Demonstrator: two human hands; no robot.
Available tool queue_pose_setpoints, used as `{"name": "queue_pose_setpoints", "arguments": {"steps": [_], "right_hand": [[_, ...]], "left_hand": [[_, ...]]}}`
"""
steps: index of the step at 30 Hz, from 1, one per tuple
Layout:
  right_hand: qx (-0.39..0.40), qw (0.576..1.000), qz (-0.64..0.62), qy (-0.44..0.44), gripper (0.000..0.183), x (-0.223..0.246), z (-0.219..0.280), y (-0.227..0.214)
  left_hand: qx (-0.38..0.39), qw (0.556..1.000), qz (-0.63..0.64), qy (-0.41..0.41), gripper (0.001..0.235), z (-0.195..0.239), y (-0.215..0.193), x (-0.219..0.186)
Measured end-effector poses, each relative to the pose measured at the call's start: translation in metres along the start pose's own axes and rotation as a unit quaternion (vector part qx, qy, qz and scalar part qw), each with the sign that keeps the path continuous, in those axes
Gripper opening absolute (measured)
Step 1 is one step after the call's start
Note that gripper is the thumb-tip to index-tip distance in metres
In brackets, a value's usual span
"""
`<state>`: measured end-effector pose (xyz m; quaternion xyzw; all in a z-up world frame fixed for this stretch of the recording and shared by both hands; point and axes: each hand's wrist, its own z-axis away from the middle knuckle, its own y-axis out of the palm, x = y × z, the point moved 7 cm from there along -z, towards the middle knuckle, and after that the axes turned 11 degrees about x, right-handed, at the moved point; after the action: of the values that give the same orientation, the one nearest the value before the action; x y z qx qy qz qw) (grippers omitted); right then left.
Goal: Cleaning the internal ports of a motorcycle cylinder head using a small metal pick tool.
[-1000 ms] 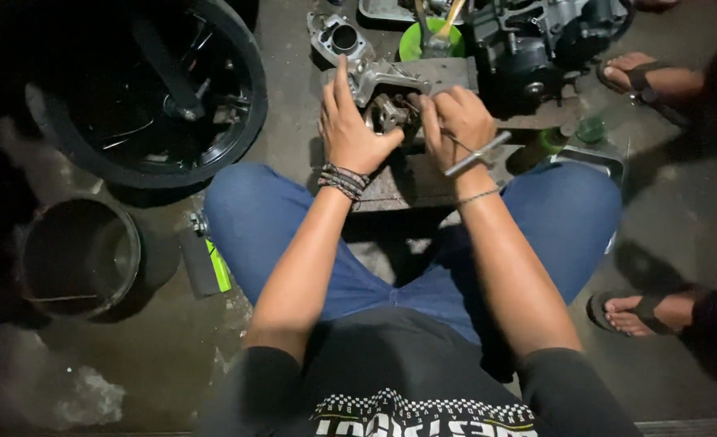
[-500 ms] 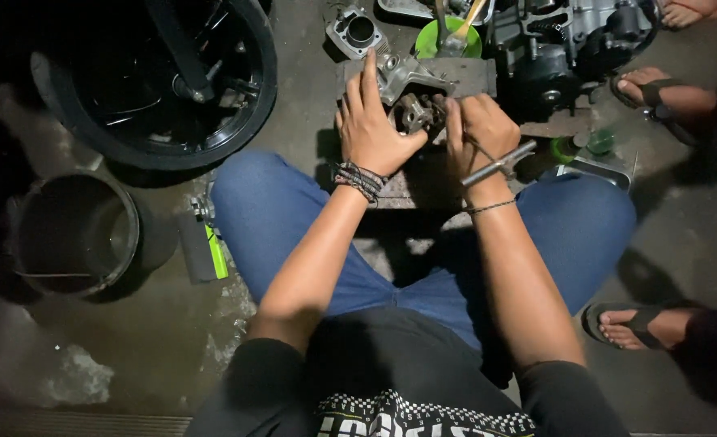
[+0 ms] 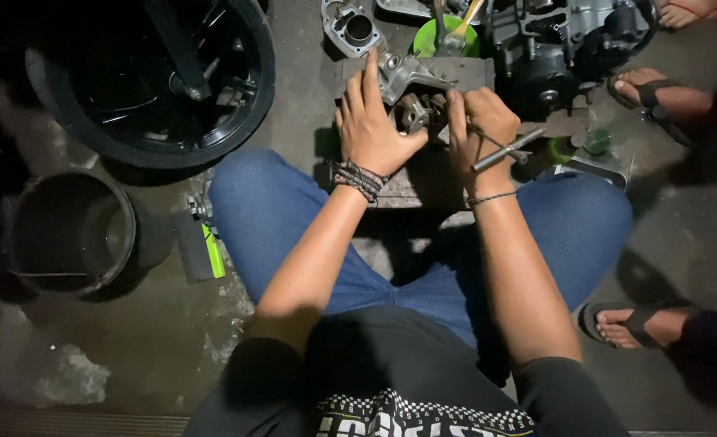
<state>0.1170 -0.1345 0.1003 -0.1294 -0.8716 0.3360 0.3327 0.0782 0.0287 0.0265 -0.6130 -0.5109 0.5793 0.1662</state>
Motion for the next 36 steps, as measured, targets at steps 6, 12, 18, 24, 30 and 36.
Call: {"name": "queue_pose_setpoints", "arguments": {"steps": [6,12,18,24,30,36], "right_hand": [[-0.007,1.000,0.026,-0.003,0.032,-0.017,0.002,0.005],[-0.005,1.000,0.000,0.015,0.029,-0.012,0.002,0.003],[0.022,0.998,0.046,0.026,0.034,-0.010,-0.002,0.003],[-0.016,1.000,0.015,0.022,0.033,-0.017,0.008,-0.002],[0.001,1.000,0.013,0.017,0.034,-0.016,0.002,0.002],[0.000,1.000,0.021,0.015,0.030,-0.013,0.006,-0.001]], "left_hand": [[0.019,1.000,-0.001,0.013,0.138,-0.002,0.002,-0.003],[0.003,1.000,-0.002,0.011,0.137,0.000,-0.001,-0.003],[0.021,0.999,-0.017,0.033,0.141,-0.002,0.008,-0.004],[0.022,0.999,-0.030,0.038,0.140,0.001,0.006,-0.009],[0.024,0.999,-0.017,0.035,0.142,-0.002,0.008,-0.003],[0.022,0.999,-0.016,0.042,0.136,0.000,0.001,-0.012]]}}
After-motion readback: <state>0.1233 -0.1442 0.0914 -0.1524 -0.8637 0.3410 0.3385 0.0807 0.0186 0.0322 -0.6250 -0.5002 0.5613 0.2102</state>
